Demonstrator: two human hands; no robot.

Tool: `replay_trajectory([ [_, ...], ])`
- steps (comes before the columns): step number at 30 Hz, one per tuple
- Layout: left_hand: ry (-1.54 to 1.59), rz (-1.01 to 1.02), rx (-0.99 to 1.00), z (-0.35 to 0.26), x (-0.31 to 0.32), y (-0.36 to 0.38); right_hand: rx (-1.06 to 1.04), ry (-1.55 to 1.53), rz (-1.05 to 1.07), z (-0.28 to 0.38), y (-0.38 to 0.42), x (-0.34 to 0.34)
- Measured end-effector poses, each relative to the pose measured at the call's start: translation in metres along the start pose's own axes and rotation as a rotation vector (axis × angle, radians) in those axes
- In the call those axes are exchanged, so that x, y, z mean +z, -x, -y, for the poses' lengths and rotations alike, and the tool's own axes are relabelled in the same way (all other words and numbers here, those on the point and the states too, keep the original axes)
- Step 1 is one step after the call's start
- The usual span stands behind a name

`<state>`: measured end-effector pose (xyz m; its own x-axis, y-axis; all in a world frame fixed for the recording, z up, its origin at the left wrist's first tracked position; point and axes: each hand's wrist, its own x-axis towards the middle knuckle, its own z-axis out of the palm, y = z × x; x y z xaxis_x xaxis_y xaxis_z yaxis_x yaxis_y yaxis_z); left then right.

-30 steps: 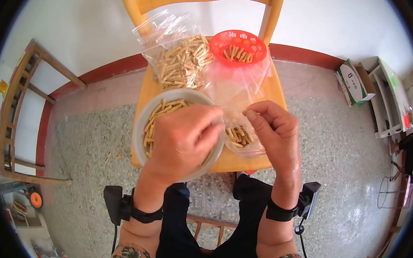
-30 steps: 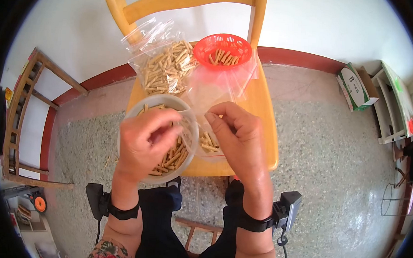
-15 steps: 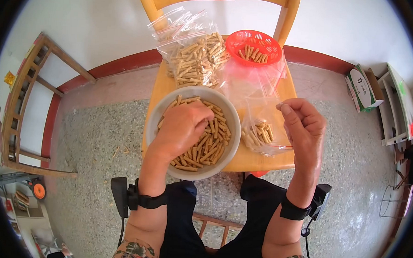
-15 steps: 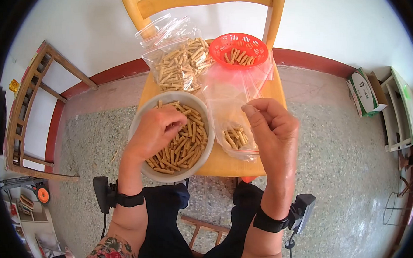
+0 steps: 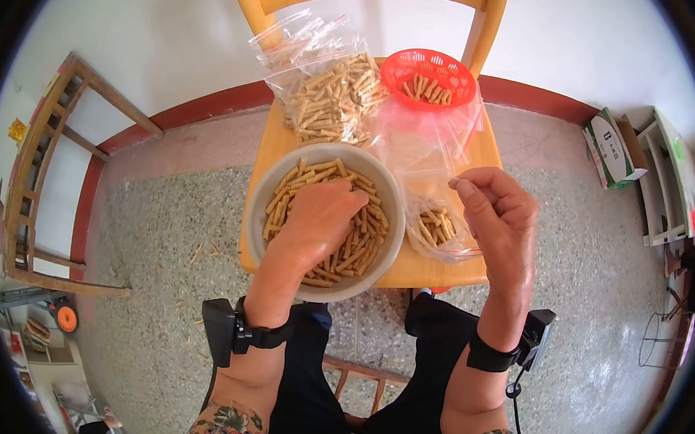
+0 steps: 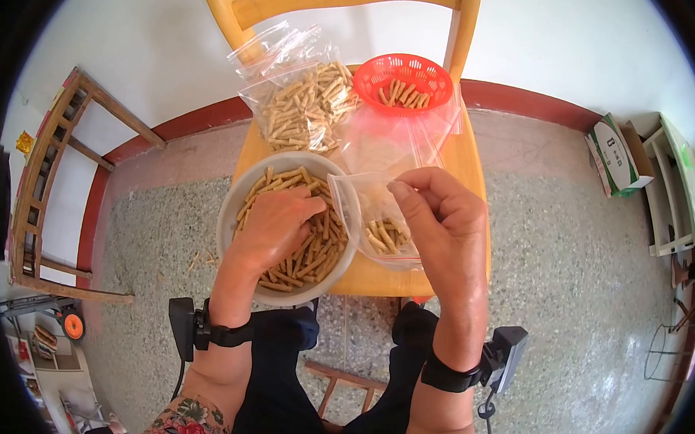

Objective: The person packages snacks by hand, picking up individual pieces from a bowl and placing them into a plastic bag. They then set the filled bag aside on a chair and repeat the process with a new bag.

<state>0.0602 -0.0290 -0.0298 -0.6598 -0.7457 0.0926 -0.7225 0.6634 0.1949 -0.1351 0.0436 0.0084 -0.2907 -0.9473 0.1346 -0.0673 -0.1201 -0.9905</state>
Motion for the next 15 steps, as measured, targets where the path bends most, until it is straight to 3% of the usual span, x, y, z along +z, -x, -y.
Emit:
replay_trajectory([
  [15,-0.051,-0.020,0.037,0.0055,0.0067,0.0022,-0.025,0.026,0.040,-0.0011,-0.0005,0.0028],
])
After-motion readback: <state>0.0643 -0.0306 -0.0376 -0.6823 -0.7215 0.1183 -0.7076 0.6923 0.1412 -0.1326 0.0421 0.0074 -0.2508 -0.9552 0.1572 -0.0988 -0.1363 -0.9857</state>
